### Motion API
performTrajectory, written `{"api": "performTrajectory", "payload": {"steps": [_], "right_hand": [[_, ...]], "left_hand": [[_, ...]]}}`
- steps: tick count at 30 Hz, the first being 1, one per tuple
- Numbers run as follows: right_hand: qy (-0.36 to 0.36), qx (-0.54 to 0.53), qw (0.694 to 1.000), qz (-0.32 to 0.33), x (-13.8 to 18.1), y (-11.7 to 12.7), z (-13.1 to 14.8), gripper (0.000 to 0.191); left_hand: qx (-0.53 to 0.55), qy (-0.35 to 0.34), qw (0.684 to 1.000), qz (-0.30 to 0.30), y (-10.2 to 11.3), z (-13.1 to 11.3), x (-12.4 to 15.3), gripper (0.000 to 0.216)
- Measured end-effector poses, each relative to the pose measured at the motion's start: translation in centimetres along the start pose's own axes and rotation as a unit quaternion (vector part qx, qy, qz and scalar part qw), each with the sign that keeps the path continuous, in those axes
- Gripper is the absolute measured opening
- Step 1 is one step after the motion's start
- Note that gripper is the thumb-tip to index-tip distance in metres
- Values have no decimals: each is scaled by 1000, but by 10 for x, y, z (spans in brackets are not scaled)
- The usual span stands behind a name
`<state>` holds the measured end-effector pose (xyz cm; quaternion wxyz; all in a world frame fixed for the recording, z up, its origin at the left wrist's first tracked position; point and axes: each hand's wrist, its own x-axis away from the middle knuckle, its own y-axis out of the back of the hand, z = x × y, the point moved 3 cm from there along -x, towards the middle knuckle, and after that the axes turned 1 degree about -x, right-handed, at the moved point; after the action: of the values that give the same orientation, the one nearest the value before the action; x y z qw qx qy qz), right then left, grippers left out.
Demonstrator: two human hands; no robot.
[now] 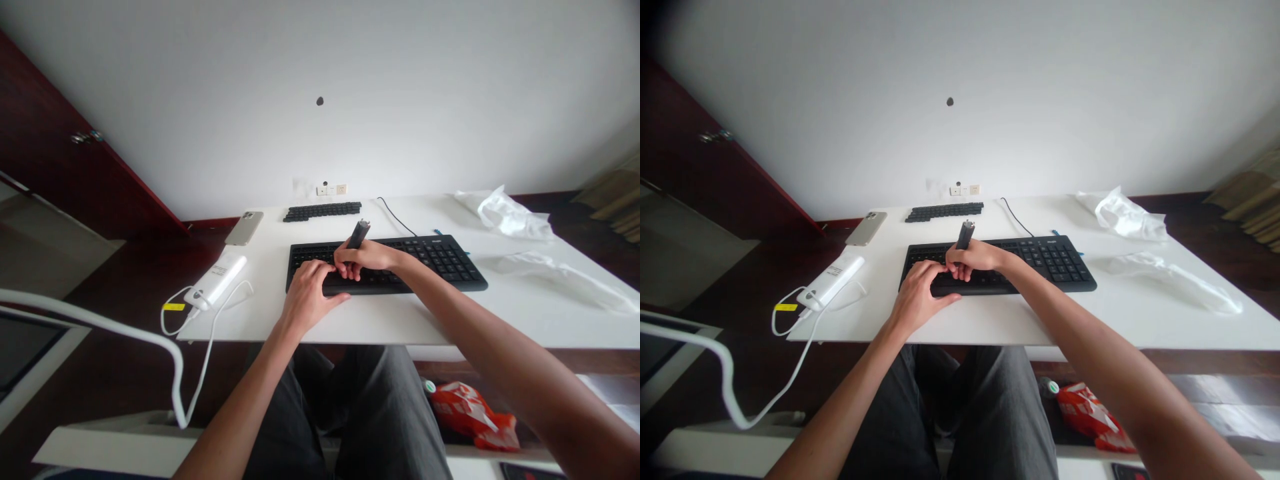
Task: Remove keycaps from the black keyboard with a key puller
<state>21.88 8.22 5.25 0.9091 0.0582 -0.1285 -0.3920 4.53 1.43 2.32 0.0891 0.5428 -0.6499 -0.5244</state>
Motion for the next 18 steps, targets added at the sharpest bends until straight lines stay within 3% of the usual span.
{"api": "performTrajectory", "payload": {"steps": [9, 14, 18], "right_hand": [[-40, -27, 998, -36, -3, 9, -8, 22], [53, 99, 993, 23, 4, 4, 5, 24], [113, 206, 972, 15, 9, 3, 14, 24]], "left_hand": [[23, -27, 999, 12, -2, 0, 0, 44], [32, -13, 999, 7, 0, 0, 0, 49], [30, 6, 1000, 5, -2, 2, 1, 55]]}}
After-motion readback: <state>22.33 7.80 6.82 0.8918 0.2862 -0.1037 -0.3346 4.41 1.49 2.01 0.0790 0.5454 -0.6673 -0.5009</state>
